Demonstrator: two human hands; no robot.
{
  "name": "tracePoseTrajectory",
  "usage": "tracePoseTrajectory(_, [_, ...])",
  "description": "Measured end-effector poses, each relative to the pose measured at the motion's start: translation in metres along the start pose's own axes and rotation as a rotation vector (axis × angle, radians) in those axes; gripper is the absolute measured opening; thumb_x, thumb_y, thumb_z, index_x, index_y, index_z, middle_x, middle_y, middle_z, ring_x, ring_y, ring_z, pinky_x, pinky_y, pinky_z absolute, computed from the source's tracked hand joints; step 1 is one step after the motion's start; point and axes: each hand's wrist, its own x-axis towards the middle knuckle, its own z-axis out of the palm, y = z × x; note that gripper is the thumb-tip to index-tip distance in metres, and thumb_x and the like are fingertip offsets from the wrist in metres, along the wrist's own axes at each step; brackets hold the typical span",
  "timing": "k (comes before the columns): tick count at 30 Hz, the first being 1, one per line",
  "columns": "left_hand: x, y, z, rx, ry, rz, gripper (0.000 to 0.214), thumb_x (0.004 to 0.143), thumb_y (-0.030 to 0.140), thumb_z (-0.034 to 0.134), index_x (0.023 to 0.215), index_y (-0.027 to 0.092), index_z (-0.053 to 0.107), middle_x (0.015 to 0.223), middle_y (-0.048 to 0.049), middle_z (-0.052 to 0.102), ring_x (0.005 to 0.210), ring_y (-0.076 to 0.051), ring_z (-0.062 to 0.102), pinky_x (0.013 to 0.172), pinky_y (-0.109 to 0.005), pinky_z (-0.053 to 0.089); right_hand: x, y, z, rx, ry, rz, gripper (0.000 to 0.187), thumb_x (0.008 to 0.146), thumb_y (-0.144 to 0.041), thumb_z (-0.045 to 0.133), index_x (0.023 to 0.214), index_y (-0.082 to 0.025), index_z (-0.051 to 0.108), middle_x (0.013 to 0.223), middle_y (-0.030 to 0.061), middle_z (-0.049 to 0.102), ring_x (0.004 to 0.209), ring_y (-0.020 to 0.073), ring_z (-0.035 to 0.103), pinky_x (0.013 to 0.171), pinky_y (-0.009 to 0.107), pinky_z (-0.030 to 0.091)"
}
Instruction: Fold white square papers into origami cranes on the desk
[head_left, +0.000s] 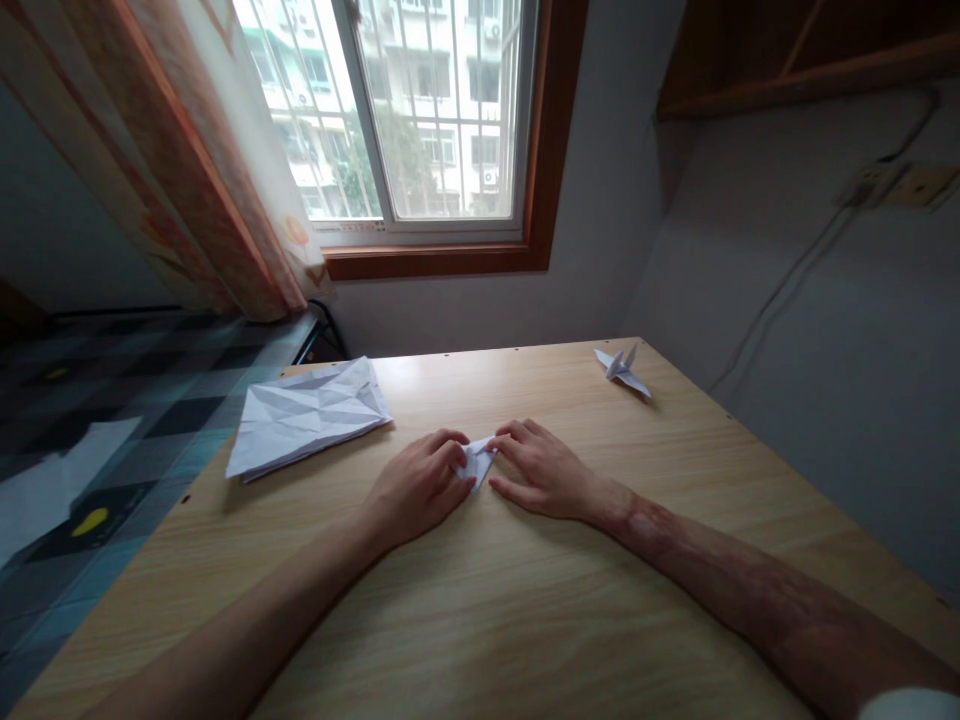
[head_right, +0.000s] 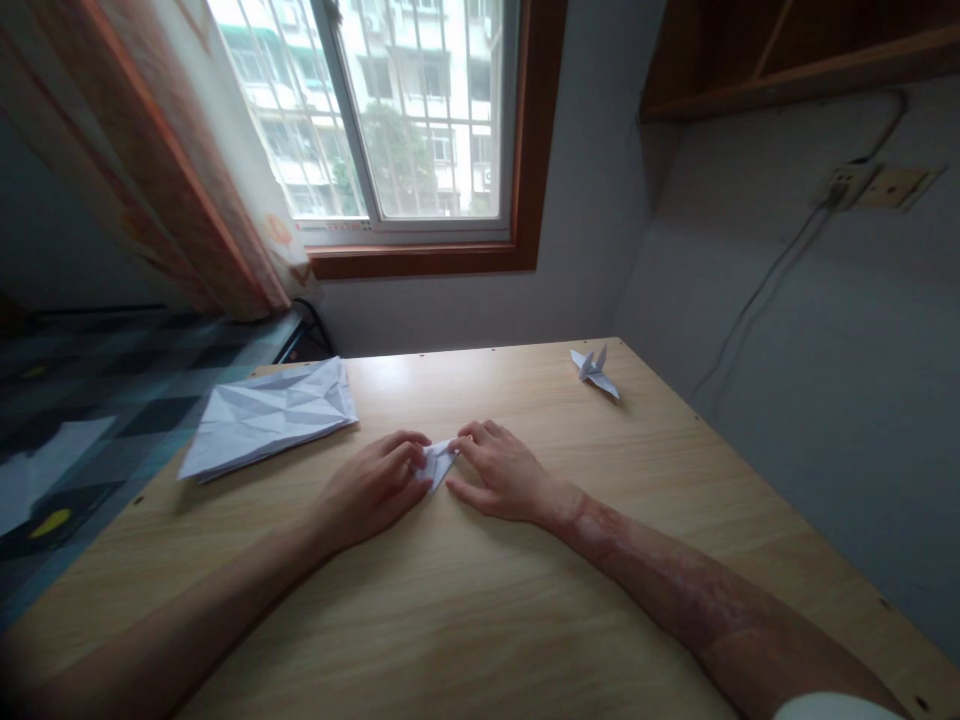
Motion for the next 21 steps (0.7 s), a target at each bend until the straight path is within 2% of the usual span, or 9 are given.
tracePoseTrajectory(4, [0.0,-0.002,0.001,0.002,-0.035,0.017,0.029,0.104,0.031,0.066,0.132,0.023,0.062,0.124,-0.0096,0.077,0.115,-0.029,0.073,0.101,-0.044,0.057,0.0,-0.001,0.0,-0.016,0.001,0.031,0.027,0.102,-0.035,0.076,0.121,-0.022,0.062,0.121,0.0117,0.067,0.113,0.0309,0.06,0.101,0.048,0.053])
tracePoseTrajectory(8, [-0.001,0.0,-0.001,-0.016,-0.011,0.043,0.033,0.106,0.03,0.065,0.138,0.024,0.062,0.128,-0.0109,0.074,0.115,-0.028,0.071,0.1,-0.042,0.057,-0.001,0.001,0.001,-0.005,0.021,0.045,0.024,0.101,-0.034,0.078,0.115,-0.023,0.062,0.115,0.01,0.067,0.11,0.0303,0.06,0.098,0.046,0.052])
tracePoseTrajectory(11, [-0.001,0.005,-0.005,-0.049,0.001,0.045,0.023,0.107,0.03,0.062,0.128,0.023,0.067,0.119,-0.0098,0.074,0.104,-0.025,0.072,0.088,-0.037,0.057,-0.002,0.002,0.002,-0.014,0.023,0.031,0.024,0.101,-0.035,0.078,0.114,-0.023,0.062,0.115,0.0098,0.067,0.109,0.0303,0.06,0.098,0.046,0.052])
tracePoseTrajectory(13, [-0.001,0.008,-0.008,-0.057,0.001,0.02,0.014,0.106,0.032,0.063,0.114,0.023,0.07,0.109,-0.0082,0.073,0.091,-0.022,0.071,0.078,-0.033,0.054,-0.002,0.003,0.002,-0.021,0.02,0.024,0.024,0.101,-0.034,0.078,0.115,-0.023,0.063,0.116,0.0099,0.067,0.11,0.0304,0.06,0.098,0.046,0.052])
tracePoseTrajectory(15, [-0.001,0.01,-0.01,-0.042,0.003,-0.006,0.015,0.106,0.034,0.063,0.101,0.022,0.07,0.101,-0.0068,0.073,0.083,-0.02,0.069,0.072,-0.033,0.051,-0.002,0.003,0.003,-0.025,0.02,0.022,0.024,0.101,-0.035,0.078,0.116,-0.023,0.063,0.116,0.0103,0.067,0.111,0.0305,0.06,0.099,0.046,0.052])
tracePoseTrajectory(18, [0.0,0.008,-0.009,0.02,0.03,0.001,0.019,0.104,0.03,0.064,0.087,0.022,0.067,0.088,-0.0053,0.072,0.083,-0.022,0.067,0.076,-0.035,0.052,-0.002,0.003,0.003,-0.024,0.026,0.029,0.025,0.099,-0.035,0.08,0.115,-0.023,0.064,0.116,0.0104,0.068,0.111,0.0306,0.06,0.099,0.046,0.052])
tracePoseTrajectory(21, [0.001,0.004,-0.006,0.075,0.037,0.016,0.01,0.096,0.021,0.069,0.086,0.022,0.069,0.089,-0.0051,0.075,0.089,-0.024,0.068,0.085,-0.039,0.055,-0.001,0.002,0.003,-0.013,0.047,0.033,0.025,0.097,-0.032,0.082,0.111,-0.022,0.065,0.115,0.0097,0.069,0.109,0.0297,0.061,0.099,0.044,0.052])
